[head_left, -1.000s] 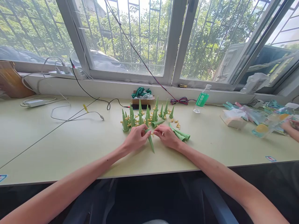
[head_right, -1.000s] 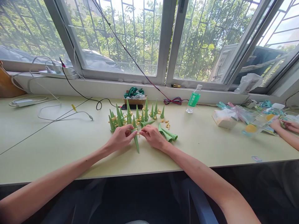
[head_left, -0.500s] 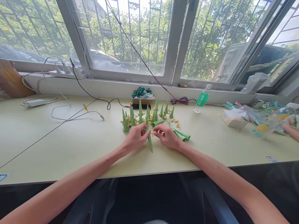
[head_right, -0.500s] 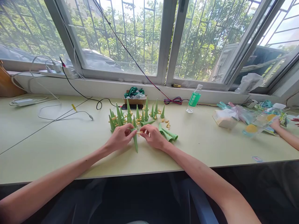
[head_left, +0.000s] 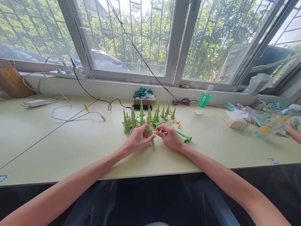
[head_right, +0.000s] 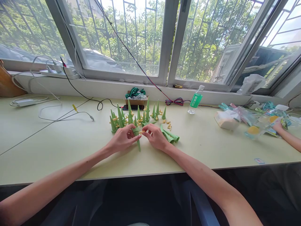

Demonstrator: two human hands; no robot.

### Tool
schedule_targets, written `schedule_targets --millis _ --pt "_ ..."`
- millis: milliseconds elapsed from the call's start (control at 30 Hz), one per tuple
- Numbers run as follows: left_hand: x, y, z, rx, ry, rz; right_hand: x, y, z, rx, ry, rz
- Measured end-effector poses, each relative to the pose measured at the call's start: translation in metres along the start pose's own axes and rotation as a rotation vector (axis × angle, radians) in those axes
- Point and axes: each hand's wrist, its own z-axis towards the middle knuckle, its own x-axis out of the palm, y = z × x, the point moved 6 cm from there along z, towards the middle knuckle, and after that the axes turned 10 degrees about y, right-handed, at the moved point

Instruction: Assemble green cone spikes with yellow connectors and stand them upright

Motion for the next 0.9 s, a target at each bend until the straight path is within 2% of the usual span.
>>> schedule_targets --millis 500,900 --pt "-0.0006 -0.0024 -0.0025 -0.035 0.039 -0.049 0.0023 0.0004 0.0013 -0.007 0.008 -0.032" --pt "-0.0012 -0.0041 -0.0013 0.018 0.018 -0.048 0.0042 -0.0005 0.0013 0.0 0.03 -0.115"
